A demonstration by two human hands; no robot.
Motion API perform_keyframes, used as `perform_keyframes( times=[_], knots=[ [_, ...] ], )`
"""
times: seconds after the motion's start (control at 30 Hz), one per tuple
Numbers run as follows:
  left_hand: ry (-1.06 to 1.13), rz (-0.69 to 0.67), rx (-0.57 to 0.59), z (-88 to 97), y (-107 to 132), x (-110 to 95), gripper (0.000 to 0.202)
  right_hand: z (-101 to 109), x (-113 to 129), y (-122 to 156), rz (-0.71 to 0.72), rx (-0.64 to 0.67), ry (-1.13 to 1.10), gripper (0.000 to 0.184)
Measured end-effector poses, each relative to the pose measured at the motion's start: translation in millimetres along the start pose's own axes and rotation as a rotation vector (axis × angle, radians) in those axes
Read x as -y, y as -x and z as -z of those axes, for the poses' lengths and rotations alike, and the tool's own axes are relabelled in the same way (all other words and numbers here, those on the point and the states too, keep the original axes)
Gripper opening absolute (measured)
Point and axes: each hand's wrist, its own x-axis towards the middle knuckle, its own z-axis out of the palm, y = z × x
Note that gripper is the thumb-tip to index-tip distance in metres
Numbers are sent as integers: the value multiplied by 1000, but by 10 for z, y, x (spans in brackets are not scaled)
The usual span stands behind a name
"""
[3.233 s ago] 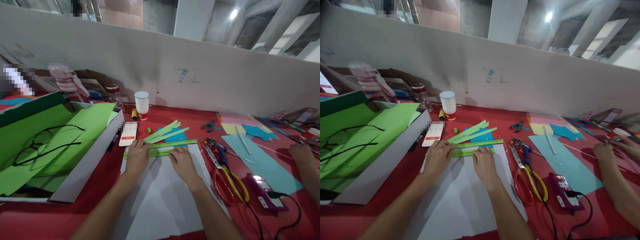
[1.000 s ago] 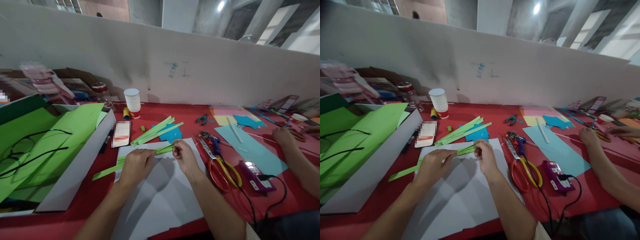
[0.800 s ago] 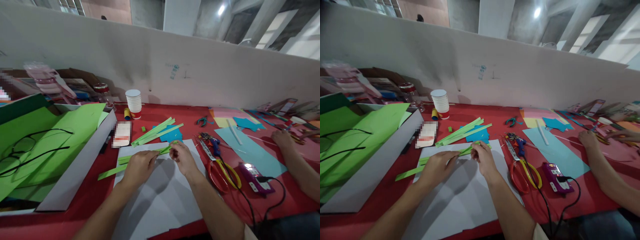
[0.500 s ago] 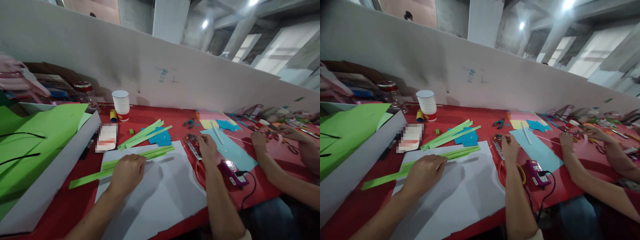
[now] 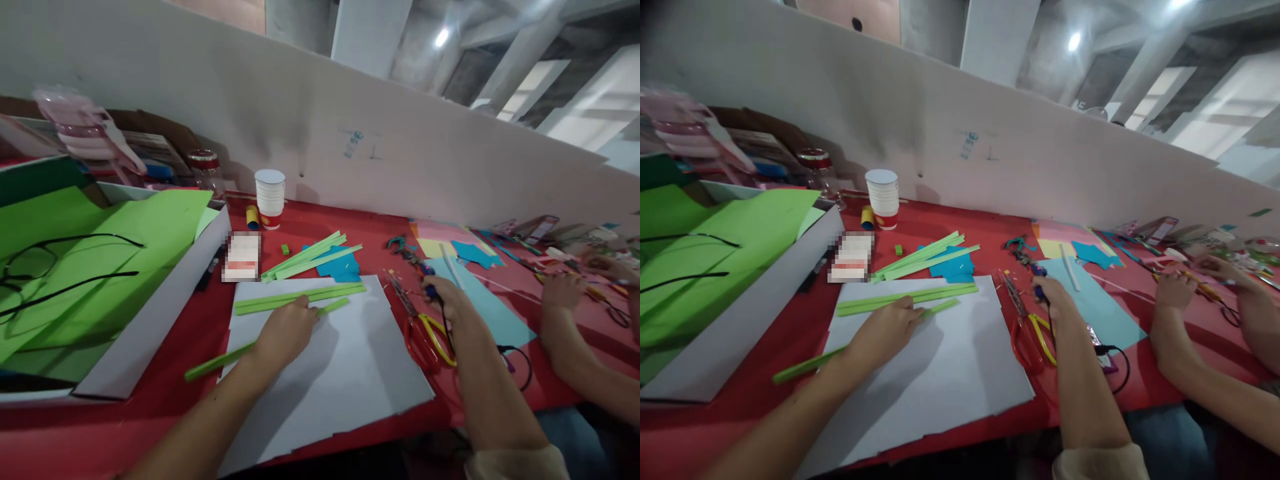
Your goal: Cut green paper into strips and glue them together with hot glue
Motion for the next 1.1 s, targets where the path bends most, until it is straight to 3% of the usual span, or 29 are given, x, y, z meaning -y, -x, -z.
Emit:
perform_keyframes(
  times=[0.1,0.27,0.37,0.47,0.67,0.93,1.1],
  knots=[
    [167,48,-8,-1,1,-1,27,-21,155,247,-33,30,-154,12],
    [356,124,-59,-30,-32,49,16,-154,284,910,-25,195,-454,32],
    [406,121,-70,-47,-50,75,15,-288,220,1225,-18,328,-429,31],
    [412,118,-83,-32,-57,78,15,-423,101,1426,91,334,-267,35],
    [400,81,-59,15,-75,118,20,-572,-48,1639,261,373,6,26],
    [439,-12,-11,29,-71,212,24,-630,-10,1680,252,401,105,23],
    [489,38,-1,35,-72,221,30,-654,-20,1677,244,424,137,24]
  ],
)
